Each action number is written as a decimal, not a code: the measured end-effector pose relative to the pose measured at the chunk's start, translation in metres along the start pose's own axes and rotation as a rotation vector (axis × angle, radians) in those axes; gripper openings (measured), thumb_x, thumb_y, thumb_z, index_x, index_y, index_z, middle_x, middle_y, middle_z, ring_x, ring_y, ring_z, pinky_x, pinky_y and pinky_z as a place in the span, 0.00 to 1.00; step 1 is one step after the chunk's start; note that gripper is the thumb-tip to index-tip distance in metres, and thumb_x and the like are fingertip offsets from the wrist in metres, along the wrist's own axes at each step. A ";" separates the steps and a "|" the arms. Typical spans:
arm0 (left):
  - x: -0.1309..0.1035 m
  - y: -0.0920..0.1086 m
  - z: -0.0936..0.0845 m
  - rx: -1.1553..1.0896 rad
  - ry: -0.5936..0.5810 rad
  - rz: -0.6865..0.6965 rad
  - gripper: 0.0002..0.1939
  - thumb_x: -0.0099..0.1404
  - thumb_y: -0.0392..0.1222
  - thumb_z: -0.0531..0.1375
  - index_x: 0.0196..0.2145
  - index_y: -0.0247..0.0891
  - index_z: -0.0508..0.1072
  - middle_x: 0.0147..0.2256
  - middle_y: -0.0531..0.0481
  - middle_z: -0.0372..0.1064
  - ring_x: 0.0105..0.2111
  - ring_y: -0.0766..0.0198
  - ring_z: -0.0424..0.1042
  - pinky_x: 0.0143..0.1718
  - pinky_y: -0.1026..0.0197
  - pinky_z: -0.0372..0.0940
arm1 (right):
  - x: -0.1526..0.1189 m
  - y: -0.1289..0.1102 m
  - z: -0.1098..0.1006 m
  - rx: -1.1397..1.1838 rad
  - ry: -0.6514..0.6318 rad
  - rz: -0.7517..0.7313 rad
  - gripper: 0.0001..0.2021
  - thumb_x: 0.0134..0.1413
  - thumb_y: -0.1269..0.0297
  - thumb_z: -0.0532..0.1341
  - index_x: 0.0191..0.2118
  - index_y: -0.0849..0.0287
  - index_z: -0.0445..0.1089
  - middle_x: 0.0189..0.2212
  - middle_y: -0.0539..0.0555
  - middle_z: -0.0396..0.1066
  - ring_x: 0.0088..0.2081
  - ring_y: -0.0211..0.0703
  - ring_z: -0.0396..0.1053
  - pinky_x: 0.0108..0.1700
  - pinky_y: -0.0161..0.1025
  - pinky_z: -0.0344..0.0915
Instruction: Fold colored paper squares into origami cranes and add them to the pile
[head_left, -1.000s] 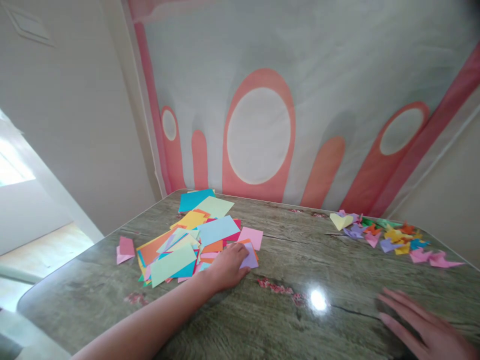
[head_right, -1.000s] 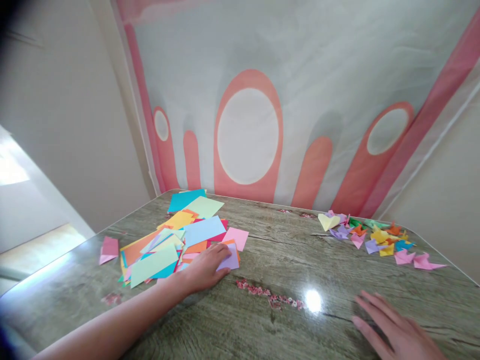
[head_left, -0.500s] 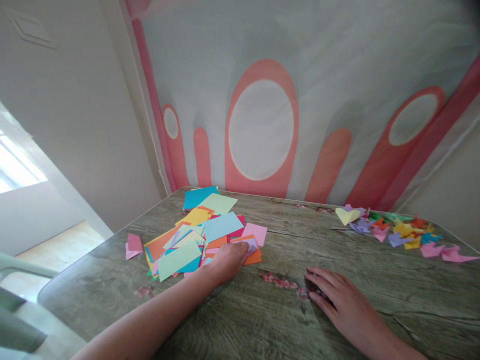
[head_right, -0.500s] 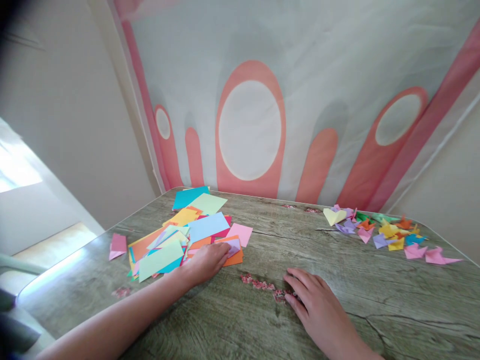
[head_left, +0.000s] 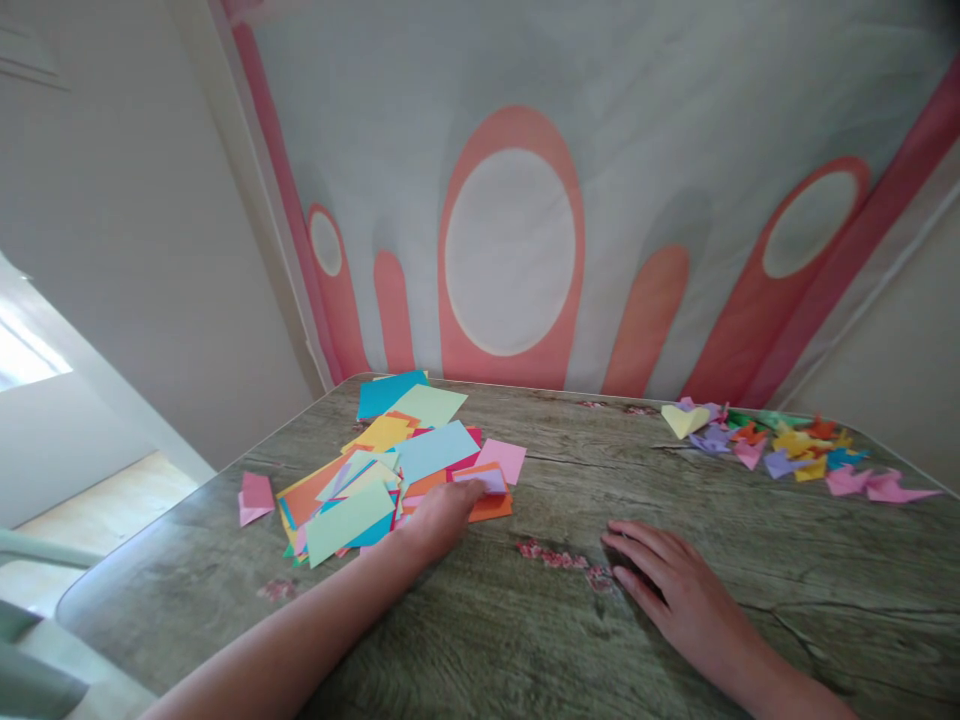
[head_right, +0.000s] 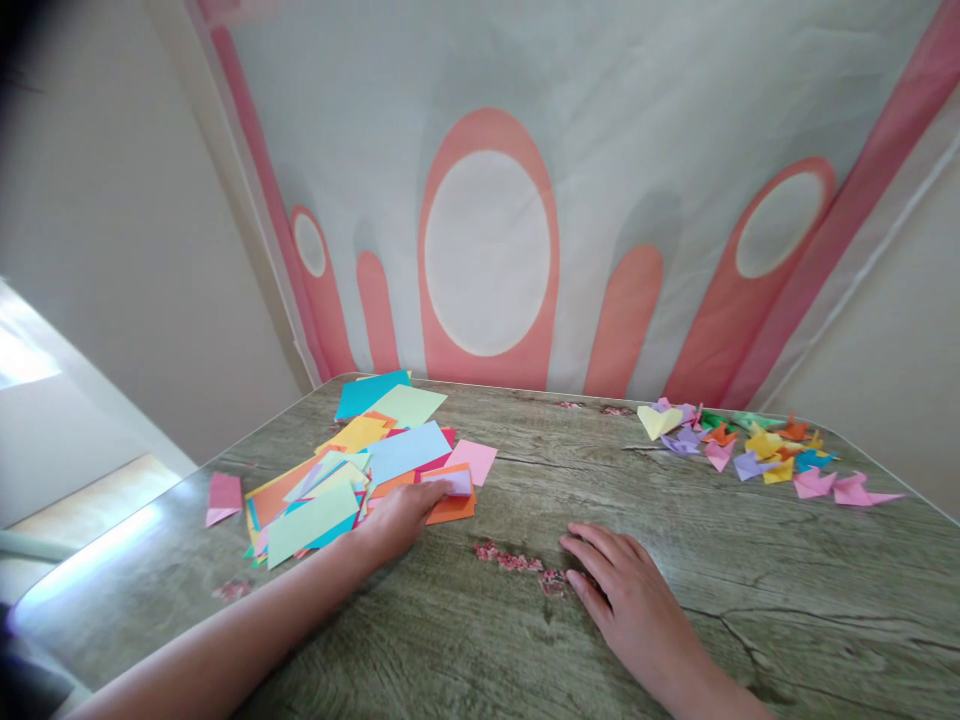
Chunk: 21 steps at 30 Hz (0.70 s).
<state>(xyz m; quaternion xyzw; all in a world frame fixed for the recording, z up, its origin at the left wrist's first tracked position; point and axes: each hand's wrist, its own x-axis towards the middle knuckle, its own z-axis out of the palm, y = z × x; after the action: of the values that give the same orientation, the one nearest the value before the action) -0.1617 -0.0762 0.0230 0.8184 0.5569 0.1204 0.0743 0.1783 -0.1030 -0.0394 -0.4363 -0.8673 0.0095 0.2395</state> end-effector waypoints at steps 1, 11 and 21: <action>0.001 -0.001 -0.001 0.009 0.008 0.002 0.20 0.61 0.29 0.49 0.47 0.42 0.70 0.39 0.48 0.75 0.41 0.58 0.73 0.42 0.60 0.67 | 0.000 0.000 0.000 0.002 0.005 -0.003 0.15 0.61 0.58 0.55 0.52 0.48 0.68 0.52 0.53 0.68 0.53 0.47 0.66 0.52 0.50 0.65; 0.017 0.063 0.012 -0.006 0.190 0.689 0.21 0.70 0.32 0.46 0.59 0.38 0.58 0.54 0.45 0.66 0.59 0.65 0.60 0.63 0.55 0.50 | 0.000 -0.010 0.000 0.034 0.213 0.017 0.29 0.58 0.58 0.58 0.63 0.57 0.52 0.58 0.61 0.60 0.58 0.53 0.60 0.56 0.52 0.63; 0.035 0.096 0.030 0.078 0.132 0.803 0.18 0.72 0.34 0.44 0.56 0.35 0.59 0.56 0.46 0.65 0.61 0.62 0.54 0.64 0.54 0.46 | 0.004 -0.009 -0.025 -0.082 0.252 -0.138 0.20 0.59 0.75 0.52 0.55 0.54 0.66 0.48 0.55 0.72 0.54 0.50 0.64 0.51 0.51 0.64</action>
<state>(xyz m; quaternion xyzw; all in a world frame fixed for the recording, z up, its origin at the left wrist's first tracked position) -0.0550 -0.0789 0.0231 0.9635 0.2009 0.1709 -0.0453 0.1802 -0.1108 -0.0134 -0.3827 -0.8580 -0.0972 0.3286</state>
